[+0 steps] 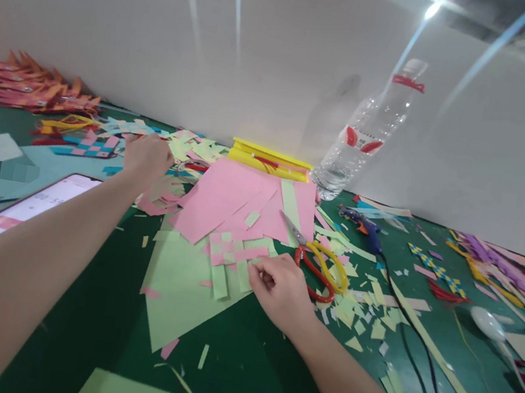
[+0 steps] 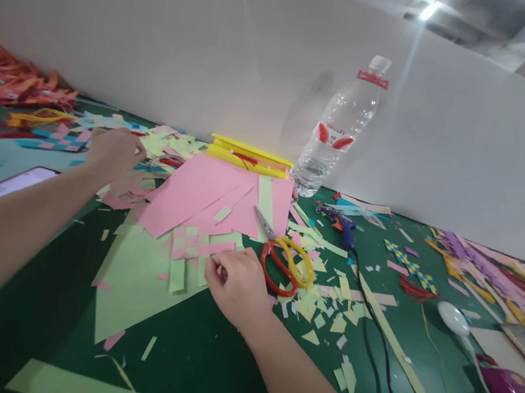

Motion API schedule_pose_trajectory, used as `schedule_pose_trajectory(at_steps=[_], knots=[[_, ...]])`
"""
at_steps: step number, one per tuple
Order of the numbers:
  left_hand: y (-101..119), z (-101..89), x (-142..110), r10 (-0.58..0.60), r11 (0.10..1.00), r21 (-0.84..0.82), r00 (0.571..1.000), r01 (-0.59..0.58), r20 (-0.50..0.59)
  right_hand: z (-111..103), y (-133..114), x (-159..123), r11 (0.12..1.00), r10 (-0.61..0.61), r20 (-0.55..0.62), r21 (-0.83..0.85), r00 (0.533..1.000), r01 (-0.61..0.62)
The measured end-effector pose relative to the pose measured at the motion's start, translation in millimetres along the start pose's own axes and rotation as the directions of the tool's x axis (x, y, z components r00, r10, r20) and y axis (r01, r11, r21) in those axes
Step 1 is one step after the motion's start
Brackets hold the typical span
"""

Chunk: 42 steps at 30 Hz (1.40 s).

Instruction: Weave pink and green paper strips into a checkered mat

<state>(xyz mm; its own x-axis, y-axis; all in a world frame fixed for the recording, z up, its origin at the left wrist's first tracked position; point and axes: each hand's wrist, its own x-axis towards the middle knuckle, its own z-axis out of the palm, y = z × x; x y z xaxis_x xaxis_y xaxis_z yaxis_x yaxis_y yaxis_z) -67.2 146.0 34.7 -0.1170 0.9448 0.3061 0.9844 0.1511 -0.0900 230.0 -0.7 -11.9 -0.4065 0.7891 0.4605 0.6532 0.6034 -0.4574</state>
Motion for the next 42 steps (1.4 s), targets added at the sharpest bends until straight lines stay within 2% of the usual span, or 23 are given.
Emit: schedule_pose_trajectory(at_steps=[4, 8, 13, 17, 23, 32, 39, 42], knots=[[10, -8.4, -7, 0.016, 0.997, -0.081, 0.999, -0.019, -0.039, -2, -1, 1, 1.000, -0.001, 0.007, 0.002, 1.000, 0.001], [35, -12.3, -31, 0.141, 0.970, -0.185, 0.987, -0.154, -0.083, -2, -1, 1, 1.000, -0.014, 0.008, -0.004, 1.000, 0.014], [65, -9.4, -67, 0.360, 0.889, -0.272, 0.929, -0.369, -0.086, -2, -2, 1, 1.000, -0.024, 0.014, -0.011, 1.000, 0.024], [72, -6.1, -80, 0.476, 0.819, -0.323, 0.876, -0.475, -0.082, -2, -3, 0, 1.000, -0.019, 0.025, -0.021, 0.999, 0.020], [70, -7.8, -86, 0.486, 0.788, -0.376, 0.868, -0.488, -0.107, -3, -3, 0, 0.999, -0.037, 0.015, -0.021, 0.999, 0.037], [62, -21.6, -130, 0.459, 0.808, -0.368, 0.883, -0.460, -0.097, -2, -1, 1, 1.000, -0.017, -0.027, 0.005, 0.999, 0.017], [61, -12.5, -137, 0.443, 0.773, -0.439, 0.885, -0.457, -0.141, 0, -1, 0, 1.000, -0.031, -0.038, -0.003, 0.999, 0.031], [60, -7.6, -138, 0.442, 0.782, -0.436, 0.890, -0.444, -0.112, 0, -2, -1, 0.998, -0.051, -0.019, -0.022, 0.998, 0.051]])
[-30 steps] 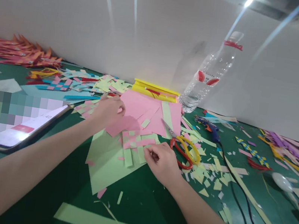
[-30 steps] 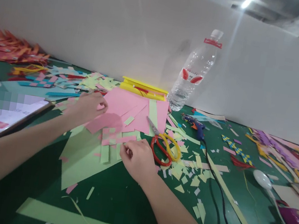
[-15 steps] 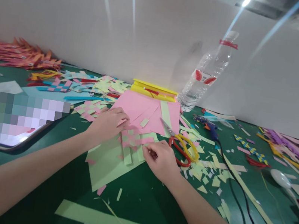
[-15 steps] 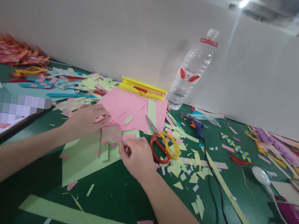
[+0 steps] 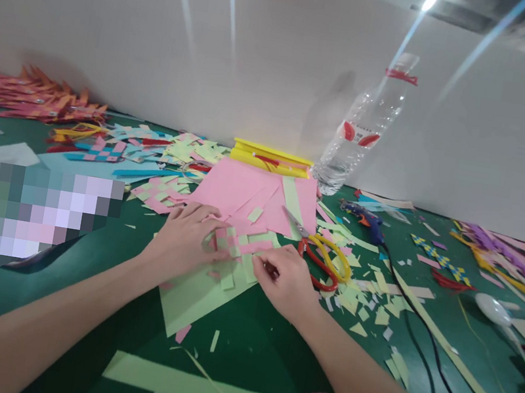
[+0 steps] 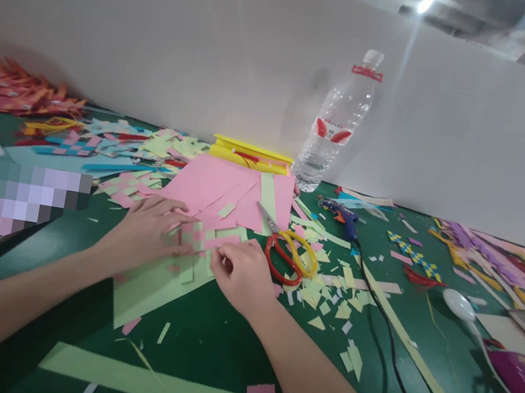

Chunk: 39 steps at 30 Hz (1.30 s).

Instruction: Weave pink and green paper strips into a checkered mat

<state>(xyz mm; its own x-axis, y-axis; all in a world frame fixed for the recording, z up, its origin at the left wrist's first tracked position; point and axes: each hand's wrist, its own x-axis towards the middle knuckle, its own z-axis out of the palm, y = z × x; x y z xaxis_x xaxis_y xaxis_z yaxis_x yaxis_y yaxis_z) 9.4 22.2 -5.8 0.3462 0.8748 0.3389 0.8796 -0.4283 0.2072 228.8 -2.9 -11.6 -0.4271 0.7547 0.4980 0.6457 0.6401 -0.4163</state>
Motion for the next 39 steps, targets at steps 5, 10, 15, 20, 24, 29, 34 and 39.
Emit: schedule_pose_trajectory(at_steps=[5, 10, 15, 20, 24, 29, 34, 39], knots=[[-1, 3.5, -3, -0.012, 0.987, -0.161, 1.000, 0.007, -0.026, -6, -6, 0, 0.996, -0.078, -0.152, -0.051, 0.985, 0.071], [6, 1.2, -6, -0.097, 0.917, -0.386, 0.995, 0.101, 0.031, -14, -7, 3, 0.997, -0.016, -0.344, -0.079, 0.939, -0.012], [13, -8.6, -4, -0.261, 0.721, -0.647, 0.962, 0.247, 0.076, -17, 2, 6, 0.994, 0.063, -0.410, -0.052, 0.910, -0.092], [9, -13.1, -2, -0.357, 0.491, -0.791, 0.912, 0.366, 0.201, -37, 22, 10, 0.963, 0.011, -0.503, -0.227, 0.864, -0.144], [5, -10.2, -2, -0.440, 0.405, -0.806, 0.865, 0.431, 0.242, -59, 50, 2, 0.907, 0.122, -0.453, -0.311, 0.883, -0.285], [6, -10.5, -2, -0.440, 0.440, -0.789, 0.869, 0.429, 0.226, -69, 63, -10, 0.743, 0.459, -0.148, -0.477, 0.876, -0.470], [5, -8.8, -4, -0.410, 0.425, -0.783, 0.868, 0.455, 0.281, -69, 49, -7, 0.656, 0.639, 0.005, -0.526, 0.769, -0.542], [3, -4.6, -3, -0.486, 0.312, -0.807, 0.815, 0.500, 0.317, -68, 48, -7, 0.699, 0.597, 0.020, -0.504, 0.802, -0.508]])
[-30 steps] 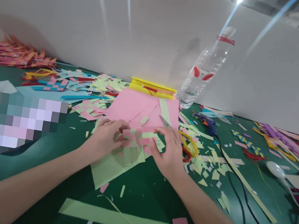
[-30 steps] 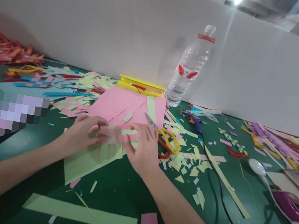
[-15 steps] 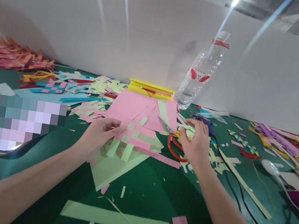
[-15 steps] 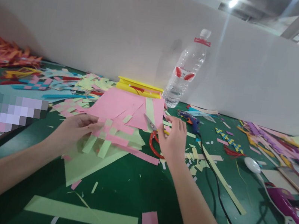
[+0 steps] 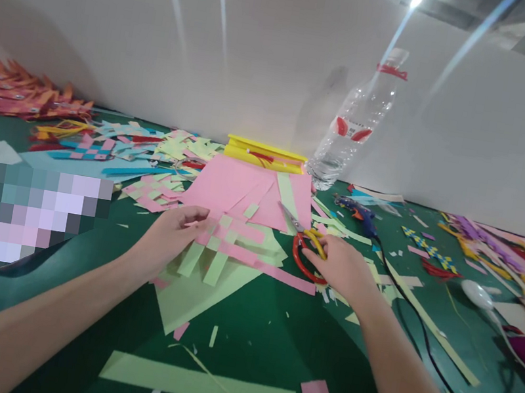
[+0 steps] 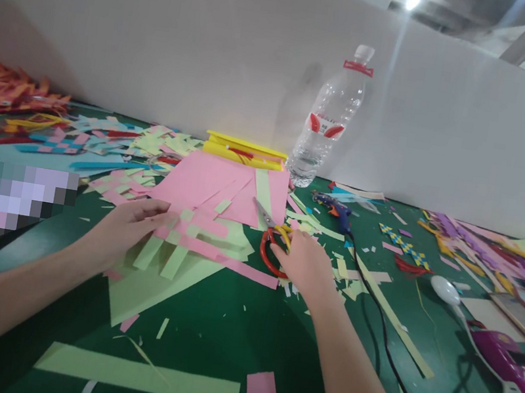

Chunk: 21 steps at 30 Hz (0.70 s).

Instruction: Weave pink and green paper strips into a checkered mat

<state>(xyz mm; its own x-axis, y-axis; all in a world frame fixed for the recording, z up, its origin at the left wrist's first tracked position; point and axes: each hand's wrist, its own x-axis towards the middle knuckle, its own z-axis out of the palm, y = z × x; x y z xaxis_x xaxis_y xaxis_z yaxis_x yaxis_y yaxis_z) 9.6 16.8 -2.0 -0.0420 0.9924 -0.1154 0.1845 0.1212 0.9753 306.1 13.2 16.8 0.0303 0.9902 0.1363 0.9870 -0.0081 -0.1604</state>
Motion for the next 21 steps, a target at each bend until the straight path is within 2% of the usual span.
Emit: schedule_pose_trajectory(at_steps=[4, 7, 9, 11, 13, 14, 18, 21], knots=[[4, 0.5, -1, -0.081, 0.988, -0.135, 0.997, 0.079, -0.011, -4, 0, 1, 0.995, 0.034, 0.033, 0.092, 0.999, -0.037], [9, -1.2, -3, -0.152, 0.939, -0.316, 0.988, 0.134, -0.031, -10, -4, 1, 0.935, 0.081, 0.025, 0.344, 0.996, -0.085], [12, -3.2, -3, -0.166, 0.905, -0.405, 0.985, 0.130, -0.054, -12, -8, 1, 0.797, 0.105, 0.039, 0.595, 0.994, -0.107], [13, -5.0, -2, -0.161, 0.885, -0.451, 0.985, 0.119, -0.056, -13, -11, 0, 0.592, 0.085, 0.054, 0.800, 0.995, -0.094], [13, -5.8, -1, -0.156, 0.875, -0.472, 0.986, 0.112, -0.053, -11, -14, -1, 0.433, 0.039, 0.052, 0.899, 0.998, -0.064], [13, -5.8, 0, -0.149, 0.869, -0.482, 0.987, 0.106, -0.051, -9, -16, -1, 0.394, 0.016, 0.054, 0.918, 0.998, -0.056], [15, -5.0, 0, -0.087, 0.856, -0.514, 0.996, 0.058, -0.032, -3, -18, -3, 0.385, -0.071, 0.114, 0.920, 0.991, -0.079], [15, -5.7, -1, -0.070, 0.864, -0.504, 0.994, 0.021, -0.079, -5, -21, -8, 0.470, -0.140, 0.158, 0.880, 0.977, -0.075]])
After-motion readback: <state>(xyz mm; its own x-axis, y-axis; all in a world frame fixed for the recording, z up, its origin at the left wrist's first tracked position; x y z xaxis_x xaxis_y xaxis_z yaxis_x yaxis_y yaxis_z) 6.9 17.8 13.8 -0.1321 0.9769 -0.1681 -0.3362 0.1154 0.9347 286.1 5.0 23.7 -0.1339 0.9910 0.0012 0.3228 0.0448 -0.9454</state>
